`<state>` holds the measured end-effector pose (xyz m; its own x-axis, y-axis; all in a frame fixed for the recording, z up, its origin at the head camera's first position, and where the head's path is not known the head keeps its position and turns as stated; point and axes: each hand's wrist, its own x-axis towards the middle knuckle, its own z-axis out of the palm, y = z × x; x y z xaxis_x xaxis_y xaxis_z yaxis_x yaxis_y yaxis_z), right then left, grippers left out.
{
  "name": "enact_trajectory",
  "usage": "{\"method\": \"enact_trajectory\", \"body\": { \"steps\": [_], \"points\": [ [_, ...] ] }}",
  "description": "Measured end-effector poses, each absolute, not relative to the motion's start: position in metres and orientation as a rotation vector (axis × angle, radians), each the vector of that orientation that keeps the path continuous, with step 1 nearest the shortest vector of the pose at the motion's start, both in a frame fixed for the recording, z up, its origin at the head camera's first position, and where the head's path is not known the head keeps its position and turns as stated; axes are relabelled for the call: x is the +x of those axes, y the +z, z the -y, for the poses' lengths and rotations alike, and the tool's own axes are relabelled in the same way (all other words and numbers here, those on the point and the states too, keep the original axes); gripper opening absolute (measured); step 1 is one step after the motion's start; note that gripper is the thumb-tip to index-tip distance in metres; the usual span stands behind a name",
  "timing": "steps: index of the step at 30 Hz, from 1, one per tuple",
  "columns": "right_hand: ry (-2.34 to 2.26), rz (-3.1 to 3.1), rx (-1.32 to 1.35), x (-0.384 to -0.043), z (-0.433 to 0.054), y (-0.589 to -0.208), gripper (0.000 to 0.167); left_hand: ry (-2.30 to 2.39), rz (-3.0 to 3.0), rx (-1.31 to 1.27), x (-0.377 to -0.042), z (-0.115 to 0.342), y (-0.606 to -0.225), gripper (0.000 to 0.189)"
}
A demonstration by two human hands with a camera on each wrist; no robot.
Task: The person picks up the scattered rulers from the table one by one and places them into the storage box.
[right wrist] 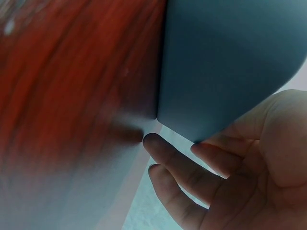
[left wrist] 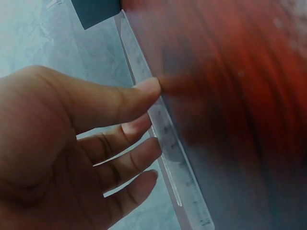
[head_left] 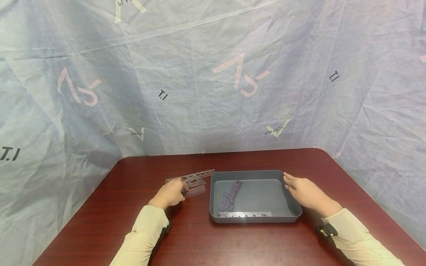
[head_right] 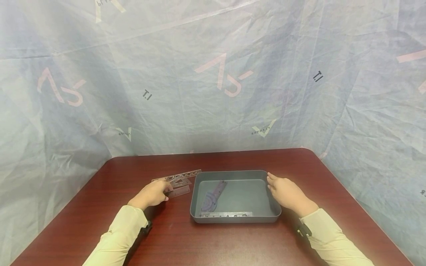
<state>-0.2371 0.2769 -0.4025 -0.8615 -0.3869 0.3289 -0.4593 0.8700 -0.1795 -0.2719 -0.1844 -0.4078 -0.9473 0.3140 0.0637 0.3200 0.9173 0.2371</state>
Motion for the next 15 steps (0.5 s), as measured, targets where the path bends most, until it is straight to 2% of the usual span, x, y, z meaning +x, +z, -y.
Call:
{"method": "enact_trajectory", "body": {
  "steps": [15],
  "points": [
    [0.351, 2.732, 0.660, -0.2360, -0.2753, -0.4025, 0.036, -0.318, 3.038, -0.504, -0.2737, 0.1856, -0.4085, 0.027]
  ]
}}
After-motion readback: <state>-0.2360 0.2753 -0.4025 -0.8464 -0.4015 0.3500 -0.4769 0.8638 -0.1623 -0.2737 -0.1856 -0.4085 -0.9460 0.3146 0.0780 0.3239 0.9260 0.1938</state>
